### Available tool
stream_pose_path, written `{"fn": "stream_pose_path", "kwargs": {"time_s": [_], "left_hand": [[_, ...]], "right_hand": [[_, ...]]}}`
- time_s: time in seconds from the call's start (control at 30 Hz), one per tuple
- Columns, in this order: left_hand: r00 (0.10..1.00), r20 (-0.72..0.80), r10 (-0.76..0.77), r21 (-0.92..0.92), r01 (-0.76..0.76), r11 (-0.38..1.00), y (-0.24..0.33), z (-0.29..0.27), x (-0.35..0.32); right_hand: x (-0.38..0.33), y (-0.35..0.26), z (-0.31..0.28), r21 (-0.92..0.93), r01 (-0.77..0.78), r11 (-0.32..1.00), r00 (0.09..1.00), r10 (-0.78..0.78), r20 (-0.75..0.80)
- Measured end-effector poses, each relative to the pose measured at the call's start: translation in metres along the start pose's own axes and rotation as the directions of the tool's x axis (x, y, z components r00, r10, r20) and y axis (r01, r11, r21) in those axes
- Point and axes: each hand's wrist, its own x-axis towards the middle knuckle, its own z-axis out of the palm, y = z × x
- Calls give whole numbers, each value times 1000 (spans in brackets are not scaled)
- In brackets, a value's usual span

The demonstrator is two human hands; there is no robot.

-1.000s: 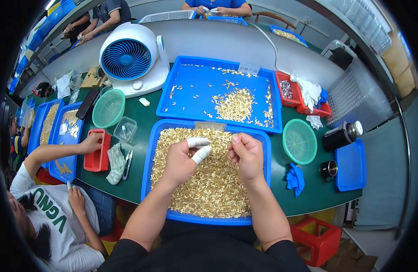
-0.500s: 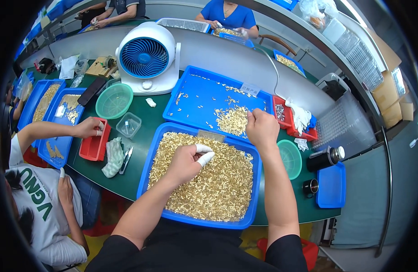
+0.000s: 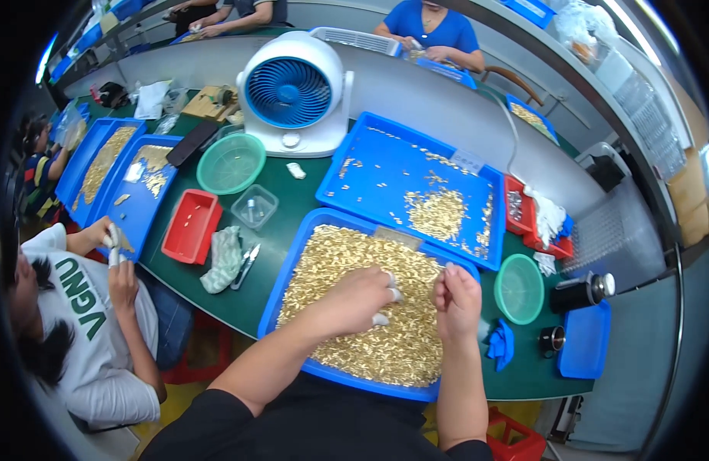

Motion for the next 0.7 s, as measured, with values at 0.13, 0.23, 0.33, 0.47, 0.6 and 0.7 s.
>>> {"fn": "stream_pose_path", "kwargs": {"time_s": [0.13,0.23,0.33,0.47,0.6,0.7], "left_hand": [[998,42,-46,-73,49,996,-2,18,4],[990,87,-108,-135,119,984,-7,21,9],[997,-50,-61,-252,47,966,-6,18,8],[952,-292,-90,-358,-21,934,-11,20,9],[911,-304,-280,-635,26,772,-7,8,10],[879,-245,-408,-826,31,562,-4,-6,8]], "right_hand": [[-11,19,5,249,-167,954,986,155,68],[-9,26,-3,312,-178,934,984,161,79],[-9,26,-14,225,-96,970,991,71,117],[-5,27,-17,195,-76,978,984,41,175],[-7,26,-15,197,-39,980,984,3,177],[-9,27,-14,158,3,987,982,-33,188]]}}
